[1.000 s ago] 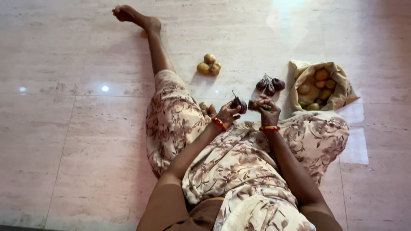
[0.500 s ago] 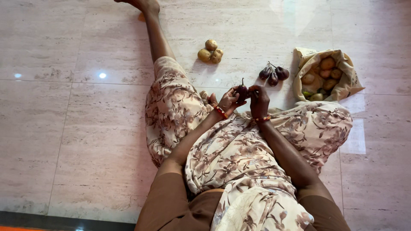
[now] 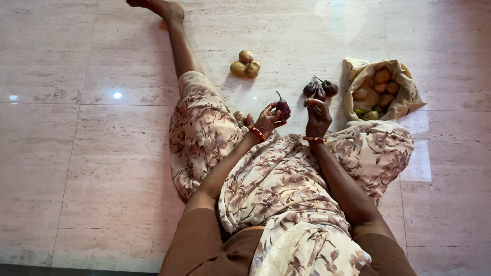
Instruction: The person sits on the floor and peels potatoes and eggplants using a small knife. They handle the vegetables one by one, removing the skin and placing the peeled items on the floor.
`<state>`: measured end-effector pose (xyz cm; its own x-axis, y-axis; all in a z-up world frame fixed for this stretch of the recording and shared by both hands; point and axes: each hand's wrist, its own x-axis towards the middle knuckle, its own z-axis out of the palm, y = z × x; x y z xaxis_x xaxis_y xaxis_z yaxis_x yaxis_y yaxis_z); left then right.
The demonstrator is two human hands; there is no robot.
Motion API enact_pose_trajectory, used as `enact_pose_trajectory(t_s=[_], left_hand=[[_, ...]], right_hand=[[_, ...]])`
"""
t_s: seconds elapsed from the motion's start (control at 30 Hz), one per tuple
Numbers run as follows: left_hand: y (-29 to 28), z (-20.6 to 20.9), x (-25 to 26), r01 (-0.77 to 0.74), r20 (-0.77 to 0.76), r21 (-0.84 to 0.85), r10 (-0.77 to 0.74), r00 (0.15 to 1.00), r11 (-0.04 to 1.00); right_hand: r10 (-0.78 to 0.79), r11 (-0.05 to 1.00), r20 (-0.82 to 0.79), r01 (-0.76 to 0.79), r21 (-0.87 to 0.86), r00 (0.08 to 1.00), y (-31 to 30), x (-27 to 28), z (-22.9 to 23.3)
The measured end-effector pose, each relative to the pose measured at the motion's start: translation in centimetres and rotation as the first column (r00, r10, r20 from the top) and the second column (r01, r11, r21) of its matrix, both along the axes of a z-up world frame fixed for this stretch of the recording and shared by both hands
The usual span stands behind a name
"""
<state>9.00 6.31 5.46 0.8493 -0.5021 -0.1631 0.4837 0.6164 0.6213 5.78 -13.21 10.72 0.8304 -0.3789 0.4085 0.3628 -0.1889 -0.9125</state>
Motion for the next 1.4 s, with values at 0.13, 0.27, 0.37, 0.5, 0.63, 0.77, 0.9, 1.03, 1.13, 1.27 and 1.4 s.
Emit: enact_pose_trajectory(t_s=[0.13,0.27,0.37,0.5,0.63,0.77,0.9,1.03,1.13,1.27,1.4], left_hand=[[-0.4,0.9,-0.1,0.063,-0.023,-0.127,-0.066,0.998,0.99],[-0.6,-0.5,-0.3,-0.011,0.008,0.023,0.01,1.0,1.0],[-0.2,-1.5,0.2,-0.014,0.041,0.055,0.012,0.999,0.998],[-0.3,-1.6,-0.2,0.002,0.1,0.057,-0.008,0.995,0.998],[-0.6,-1.8,0.2,-0.022,0.08,0.028,0.019,0.997,0.999],[-0.5,-1.7,0.3,-0.045,0.055,-0.025,0.046,0.997,0.999],[0.0,-1.5,0.1,-0.056,0.089,0.015,0.054,0.995,0.998],[-0.2,-1.5,0.2,-0.071,0.083,0.034,0.068,0.994,0.997],[-0.7,-3.0,0.9,-0.125,-0.001,-0.015,0.125,0.992,0.992],[-0.4,-4.4,1.5,-0.113,-0.014,-0.069,0.113,0.994,0.991],[-0.5,-2.5,0.9,-0.12,0.012,0.047,0.119,0.993,0.992]], right_hand=[[0.072,0.886,0.173,0.017,-0.464,0.982,2.7,-0.4,3.3],[0.234,0.792,0.178,-0.081,-0.605,0.956,4.1,-2.3,5.1],[0.225,0.817,0.123,-0.118,-0.564,0.967,4.1,-2.4,5.5],[0.182,0.905,0.008,-0.164,-0.393,0.983,3.3,-1.9,4.7],[0.16,0.93,-0.04,-0.164,-0.328,0.986,3.4,-1.9,4.5],[0.183,0.816,0.107,-0.091,-0.57,0.977,3.9,-2.6,5.6],[0.209,0.774,0.136,-0.079,-0.628,0.968,4.3,-2.4,5.4],[0.142,0.922,-0.033,-0.144,-0.36,0.989,3.4,-1.4,3.3],[0.184,0.95,-0.092,-0.201,-0.238,0.979,2.7,-1.0,1.6],[0.153,0.943,-0.104,-0.177,-0.28,0.983,2.8,-1.2,1.3],[0.132,0.929,-0.048,-0.141,-0.343,0.99,3.6,-2.0,3.0]])
